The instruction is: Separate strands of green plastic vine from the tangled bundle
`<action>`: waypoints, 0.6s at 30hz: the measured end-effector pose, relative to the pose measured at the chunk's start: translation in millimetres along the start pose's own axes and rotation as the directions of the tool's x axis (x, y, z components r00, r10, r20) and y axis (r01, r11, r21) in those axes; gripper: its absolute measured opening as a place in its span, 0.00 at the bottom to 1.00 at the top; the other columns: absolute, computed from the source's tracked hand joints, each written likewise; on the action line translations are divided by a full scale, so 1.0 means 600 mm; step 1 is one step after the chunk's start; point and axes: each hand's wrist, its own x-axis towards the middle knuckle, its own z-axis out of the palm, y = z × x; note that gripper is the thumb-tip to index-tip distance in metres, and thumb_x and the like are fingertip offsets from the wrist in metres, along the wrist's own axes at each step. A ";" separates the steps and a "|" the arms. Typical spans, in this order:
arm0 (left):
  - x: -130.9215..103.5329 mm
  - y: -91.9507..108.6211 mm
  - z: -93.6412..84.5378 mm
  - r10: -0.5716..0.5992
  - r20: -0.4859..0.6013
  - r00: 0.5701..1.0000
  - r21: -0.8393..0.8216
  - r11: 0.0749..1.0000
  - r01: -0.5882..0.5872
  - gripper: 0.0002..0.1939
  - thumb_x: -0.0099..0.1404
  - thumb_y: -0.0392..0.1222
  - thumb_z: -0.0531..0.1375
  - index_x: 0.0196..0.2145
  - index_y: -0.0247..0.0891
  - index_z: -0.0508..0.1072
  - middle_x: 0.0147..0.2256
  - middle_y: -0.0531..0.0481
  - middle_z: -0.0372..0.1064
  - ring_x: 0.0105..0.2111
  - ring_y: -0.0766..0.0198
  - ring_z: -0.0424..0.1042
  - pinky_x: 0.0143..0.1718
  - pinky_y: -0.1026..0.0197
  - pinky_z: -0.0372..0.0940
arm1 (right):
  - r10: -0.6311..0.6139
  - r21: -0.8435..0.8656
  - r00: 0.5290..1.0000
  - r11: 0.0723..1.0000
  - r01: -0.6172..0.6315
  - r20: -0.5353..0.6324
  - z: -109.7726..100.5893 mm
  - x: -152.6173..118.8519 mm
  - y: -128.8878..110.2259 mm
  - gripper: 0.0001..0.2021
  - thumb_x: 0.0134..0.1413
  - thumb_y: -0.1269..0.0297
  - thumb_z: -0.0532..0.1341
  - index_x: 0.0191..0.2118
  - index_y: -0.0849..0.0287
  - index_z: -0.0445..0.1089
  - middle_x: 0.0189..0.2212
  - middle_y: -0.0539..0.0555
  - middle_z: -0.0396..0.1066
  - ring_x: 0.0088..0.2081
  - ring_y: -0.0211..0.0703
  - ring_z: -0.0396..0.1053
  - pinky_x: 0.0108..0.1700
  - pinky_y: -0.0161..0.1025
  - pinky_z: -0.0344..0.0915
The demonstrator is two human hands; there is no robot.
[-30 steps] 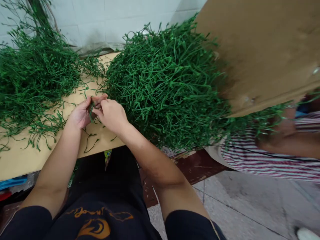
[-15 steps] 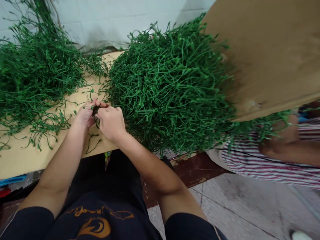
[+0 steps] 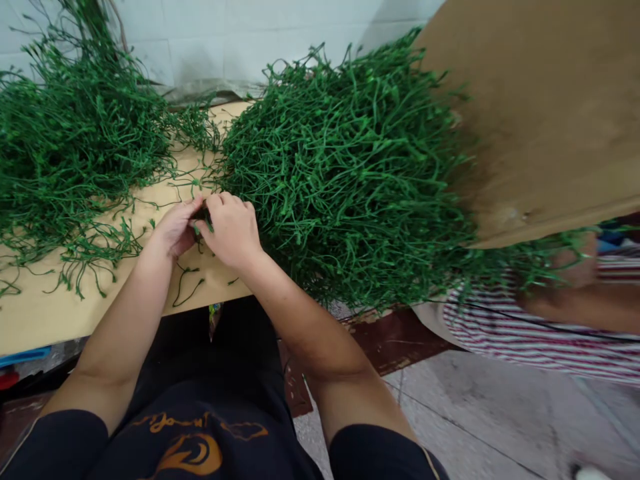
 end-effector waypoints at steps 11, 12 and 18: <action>0.008 -0.011 0.009 0.162 -0.076 0.984 0.323 0.938 -0.130 0.16 0.67 0.47 0.52 0.24 0.36 0.61 0.16 0.58 0.57 0.15 0.75 0.58 0.20 0.69 0.53 | -0.128 -0.027 0.978 0.992 0.125 -0.163 0.006 -0.016 0.023 0.15 0.62 0.63 0.47 0.28 0.59 0.66 0.28 0.54 0.68 0.34 0.43 0.63 0.38 0.41 0.52; 0.009 -0.013 0.010 0.211 -0.072 0.975 0.363 0.916 -0.172 0.16 0.67 0.45 0.51 0.23 0.36 0.61 0.15 0.59 0.55 0.15 0.75 0.56 0.21 0.69 0.52 | -0.166 -0.034 0.970 0.986 0.162 -0.180 0.008 -0.019 0.025 0.14 0.61 0.64 0.48 0.28 0.59 0.65 0.27 0.54 0.68 0.34 0.42 0.62 0.38 0.40 0.51; 0.027 -0.020 0.013 0.440 -0.077 0.895 0.624 0.722 -0.301 0.18 0.65 0.37 0.54 0.17 0.36 0.60 0.16 0.57 0.54 0.19 0.73 0.54 0.24 0.67 0.51 | -0.294 -0.071 0.897 0.955 0.287 -0.330 0.006 -0.041 0.024 0.12 0.57 0.68 0.51 0.23 0.58 0.60 0.22 0.52 0.64 0.29 0.40 0.59 0.35 0.40 0.50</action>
